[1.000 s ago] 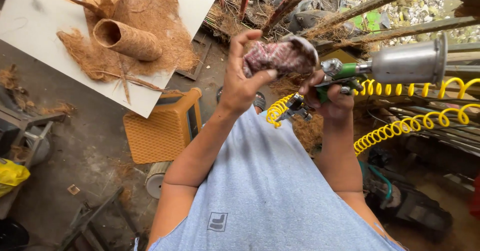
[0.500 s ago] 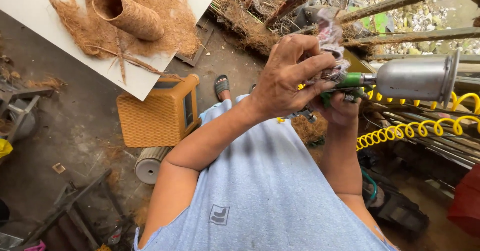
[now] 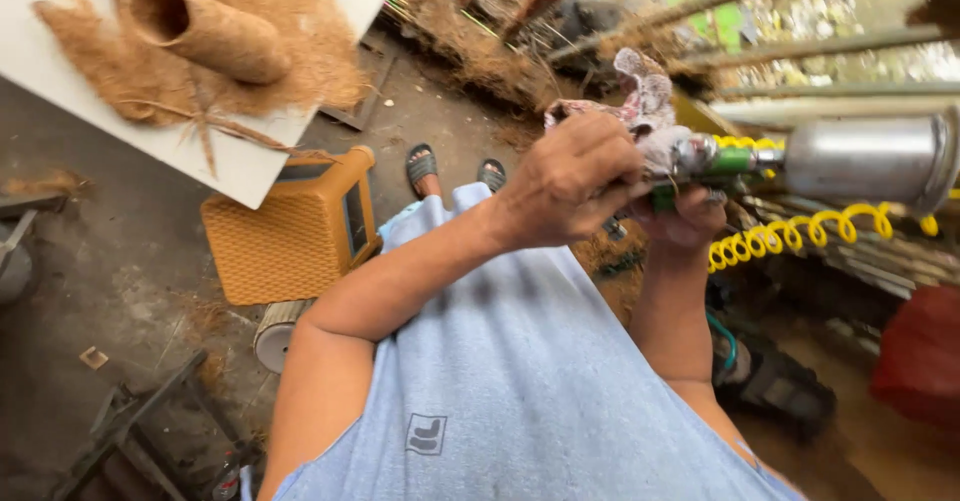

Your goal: Shaping and finishing a cylindrical fiber roll using a spray gun, hair dryer, and scissors.

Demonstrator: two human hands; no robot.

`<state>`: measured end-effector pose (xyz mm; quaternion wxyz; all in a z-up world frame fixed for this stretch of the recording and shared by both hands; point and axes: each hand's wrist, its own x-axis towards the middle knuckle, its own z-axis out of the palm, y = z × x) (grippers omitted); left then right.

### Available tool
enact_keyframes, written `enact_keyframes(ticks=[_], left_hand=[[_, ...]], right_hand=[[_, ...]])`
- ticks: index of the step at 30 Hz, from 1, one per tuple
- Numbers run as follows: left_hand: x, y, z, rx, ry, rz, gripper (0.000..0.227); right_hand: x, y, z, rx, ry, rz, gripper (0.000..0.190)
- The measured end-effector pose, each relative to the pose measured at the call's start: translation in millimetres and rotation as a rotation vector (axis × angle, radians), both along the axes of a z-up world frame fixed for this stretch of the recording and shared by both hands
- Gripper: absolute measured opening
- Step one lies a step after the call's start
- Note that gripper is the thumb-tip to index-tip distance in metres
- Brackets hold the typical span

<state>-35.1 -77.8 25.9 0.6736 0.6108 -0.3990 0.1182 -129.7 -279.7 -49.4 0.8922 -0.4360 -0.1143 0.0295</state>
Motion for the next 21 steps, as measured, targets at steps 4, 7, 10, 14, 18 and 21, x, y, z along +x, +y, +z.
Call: enact_keyframes(ticks=[4, 7, 10, 14, 18, 21], left_hand=[[7, 5, 2, -0.042, 0.153, -0.117, 0.011], [4, 6, 9, -0.118, 0.312, -0.129, 0.019], [-2, -4, 11, -0.155, 0.359, -0.134, 0.026], [-6, -16, 22, -0.011, 0.218, -0.091, 0.026], [-4, -19, 18, 0.017, 0.053, 0.002, 0.022], [-1, -28, 13, -0.024, -0.076, 0.113, 0.024]], right_hand=[[-3, -17, -19, 0.035, -0.070, 0.075, 0.055], [-11, -19, -25, 0.031, -0.077, 0.053, 0.056], [-10, -16, -20, 0.002, -0.085, 0.043, 0.056], [-5, -4, -2, -0.023, -0.063, 0.031, 0.053], [-3, 3, 16, -0.042, -0.050, 0.011, 0.051], [-7, 3, 11, -0.065, -0.041, -0.008, 0.049]])
